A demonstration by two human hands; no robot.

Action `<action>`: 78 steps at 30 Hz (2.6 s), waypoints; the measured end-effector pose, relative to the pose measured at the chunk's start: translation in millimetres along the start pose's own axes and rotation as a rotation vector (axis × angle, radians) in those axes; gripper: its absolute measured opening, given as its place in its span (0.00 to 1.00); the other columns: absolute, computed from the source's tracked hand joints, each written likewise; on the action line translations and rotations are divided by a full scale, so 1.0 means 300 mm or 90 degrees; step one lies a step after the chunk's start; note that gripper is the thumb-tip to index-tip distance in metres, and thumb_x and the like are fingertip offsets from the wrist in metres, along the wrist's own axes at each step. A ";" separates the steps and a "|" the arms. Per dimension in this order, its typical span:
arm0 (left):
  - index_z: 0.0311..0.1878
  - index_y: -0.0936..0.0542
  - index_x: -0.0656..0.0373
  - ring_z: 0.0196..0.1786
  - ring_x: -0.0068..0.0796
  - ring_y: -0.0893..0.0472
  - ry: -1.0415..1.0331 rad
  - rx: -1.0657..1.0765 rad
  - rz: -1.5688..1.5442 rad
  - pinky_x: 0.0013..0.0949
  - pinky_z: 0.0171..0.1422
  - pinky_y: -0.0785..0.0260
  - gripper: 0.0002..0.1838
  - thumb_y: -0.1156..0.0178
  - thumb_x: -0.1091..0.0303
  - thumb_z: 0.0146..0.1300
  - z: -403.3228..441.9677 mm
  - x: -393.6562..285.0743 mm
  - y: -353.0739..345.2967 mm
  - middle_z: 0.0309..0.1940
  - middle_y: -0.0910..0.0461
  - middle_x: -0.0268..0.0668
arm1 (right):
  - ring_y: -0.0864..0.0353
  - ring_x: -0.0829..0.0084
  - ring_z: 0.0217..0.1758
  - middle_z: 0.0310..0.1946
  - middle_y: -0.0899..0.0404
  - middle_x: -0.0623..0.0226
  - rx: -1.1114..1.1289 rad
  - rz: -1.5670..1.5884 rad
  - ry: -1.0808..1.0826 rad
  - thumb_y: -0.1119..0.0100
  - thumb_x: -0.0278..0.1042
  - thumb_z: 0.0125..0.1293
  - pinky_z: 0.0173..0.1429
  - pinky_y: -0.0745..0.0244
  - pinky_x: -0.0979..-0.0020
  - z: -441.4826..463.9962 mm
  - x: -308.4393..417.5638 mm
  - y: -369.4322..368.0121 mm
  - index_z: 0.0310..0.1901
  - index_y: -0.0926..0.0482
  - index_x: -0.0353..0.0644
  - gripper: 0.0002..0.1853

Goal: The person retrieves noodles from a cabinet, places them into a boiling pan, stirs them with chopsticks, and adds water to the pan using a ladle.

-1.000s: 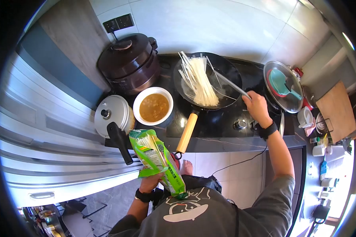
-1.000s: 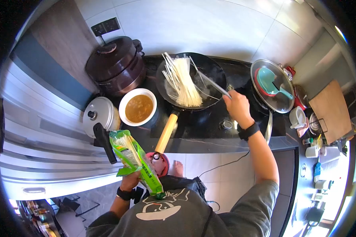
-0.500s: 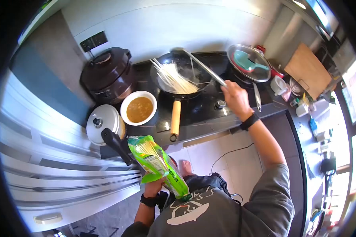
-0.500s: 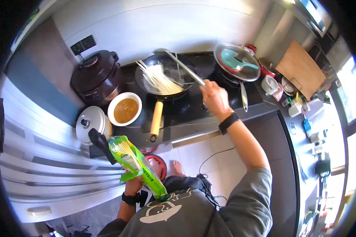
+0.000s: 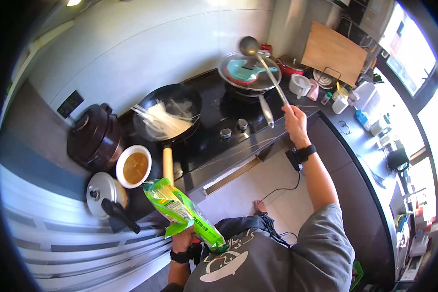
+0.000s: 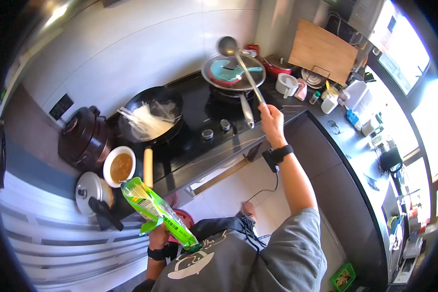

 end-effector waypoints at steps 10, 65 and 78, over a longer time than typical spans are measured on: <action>0.46 0.30 0.60 0.32 0.27 0.23 0.141 -0.111 -0.432 0.31 0.34 0.29 0.14 0.45 0.64 0.59 0.268 -0.083 -0.484 0.32 0.26 0.34 | 0.38 0.80 0.11 0.12 0.35 0.75 -0.098 -0.185 -0.111 0.49 0.47 0.61 0.14 0.44 0.74 0.443 -0.510 0.658 0.24 0.25 0.40 0.18; 0.51 0.30 0.60 0.42 0.26 0.22 0.300 0.346 -0.398 0.25 0.47 0.31 0.17 0.51 0.58 0.66 0.854 -0.841 -2.152 0.42 0.23 0.39 | 0.28 0.74 0.42 0.40 0.24 0.65 0.278 -0.164 -0.211 0.41 0.30 0.54 0.48 0.32 0.73 0.602 -0.583 1.671 0.50 0.30 0.37 0.21; 0.48 0.29 0.58 0.39 0.25 0.22 0.423 0.228 -0.379 0.27 0.43 0.29 0.13 0.51 0.61 0.66 0.807 -0.590 -1.967 0.38 0.22 0.37 | 0.31 0.53 0.55 0.52 0.32 0.48 0.008 -0.370 -0.300 0.52 0.59 0.61 0.57 0.35 0.59 0.973 -0.657 2.091 0.58 0.36 0.37 0.34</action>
Point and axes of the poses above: each hand's wrist, its own z-axis towards the middle knuckle, its own y-axis out of the back of the hand, x = y × z, the point moved 10 cm from there along z, towards the middle knuckle
